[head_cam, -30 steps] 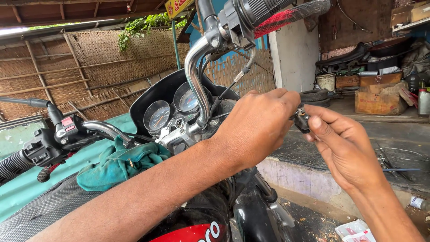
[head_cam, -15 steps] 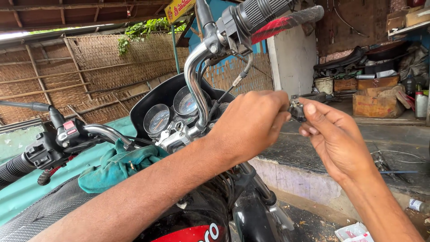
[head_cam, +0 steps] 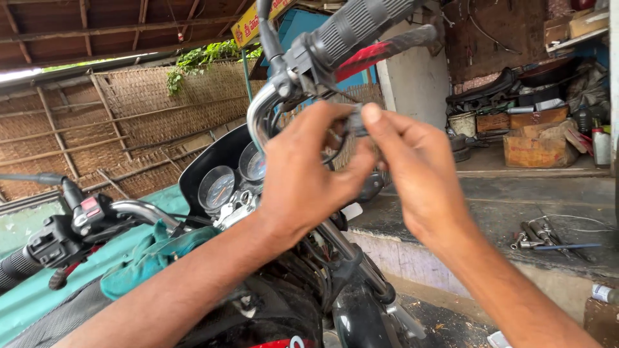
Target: The person works on a motorcycle handlebar, manipulating the switch housing near the throttle grip and handling a cable below the handlebar. They then pick up a screwdriver from the step and use it on the switch assembly before reaching toward the front wheel area.
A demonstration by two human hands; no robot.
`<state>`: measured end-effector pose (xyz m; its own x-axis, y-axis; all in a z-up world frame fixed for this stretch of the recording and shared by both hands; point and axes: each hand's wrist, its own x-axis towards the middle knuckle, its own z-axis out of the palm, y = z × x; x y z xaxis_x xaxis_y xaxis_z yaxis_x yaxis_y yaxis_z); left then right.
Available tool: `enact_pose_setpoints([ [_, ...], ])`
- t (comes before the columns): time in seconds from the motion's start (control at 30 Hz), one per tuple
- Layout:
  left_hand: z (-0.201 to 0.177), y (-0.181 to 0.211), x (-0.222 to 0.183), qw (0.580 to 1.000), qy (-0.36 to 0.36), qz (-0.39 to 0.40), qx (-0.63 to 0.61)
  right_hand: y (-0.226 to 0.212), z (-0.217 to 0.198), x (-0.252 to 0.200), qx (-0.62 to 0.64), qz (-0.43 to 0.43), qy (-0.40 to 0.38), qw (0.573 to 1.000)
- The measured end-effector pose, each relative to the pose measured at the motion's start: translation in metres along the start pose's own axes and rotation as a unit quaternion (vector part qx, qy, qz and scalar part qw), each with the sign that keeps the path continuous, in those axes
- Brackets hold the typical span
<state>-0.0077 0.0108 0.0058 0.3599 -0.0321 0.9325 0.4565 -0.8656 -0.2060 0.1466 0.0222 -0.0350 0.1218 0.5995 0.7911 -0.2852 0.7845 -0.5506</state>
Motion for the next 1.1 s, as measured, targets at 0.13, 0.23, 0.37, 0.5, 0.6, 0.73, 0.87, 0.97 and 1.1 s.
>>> enact_pose_setpoints([
  [0.13,0.001,-0.002,0.003,0.999,0.022,-0.044,-0.015,-0.004,0.002,-0.002,-0.067,-0.072,0.015,0.995],
  [0.23,-0.005,-0.001,-0.001,0.999,0.009,-0.026,-0.020,-0.001,0.000,-0.004,-0.098,-0.092,0.018,0.991],
  [0.37,-0.014,0.002,-0.006,0.984,-0.009,-0.128,-0.125,0.000,0.017,-0.008,-0.080,-0.128,0.011,0.988],
  [0.5,-0.019,-0.007,-0.007,0.959,0.012,-0.208,-0.194,-0.001,0.026,-0.012,-0.138,-0.130,0.024,0.982],
  [0.6,-0.028,-0.007,-0.001,0.945,0.014,-0.205,-0.252,-0.001,0.030,-0.007,-0.247,-0.262,0.043,0.932],
  [0.73,-0.035,-0.011,0.010,0.958,-0.006,-0.215,-0.189,0.000,0.035,0.000,-0.291,-0.288,0.063,0.910],
  [0.87,-0.036,-0.014,0.019,0.961,-0.008,-0.209,-0.182,0.000,0.039,0.003,-0.234,-0.240,0.068,0.940],
  [0.97,-0.038,-0.013,0.019,0.958,-0.018,-0.203,-0.201,0.005,0.037,0.004,-0.272,-0.305,0.071,0.910],
  [1.1,-0.046,-0.015,0.025,0.946,-0.053,-0.235,-0.217,0.001,0.038,0.004,-0.255,-0.270,0.078,0.925],
])
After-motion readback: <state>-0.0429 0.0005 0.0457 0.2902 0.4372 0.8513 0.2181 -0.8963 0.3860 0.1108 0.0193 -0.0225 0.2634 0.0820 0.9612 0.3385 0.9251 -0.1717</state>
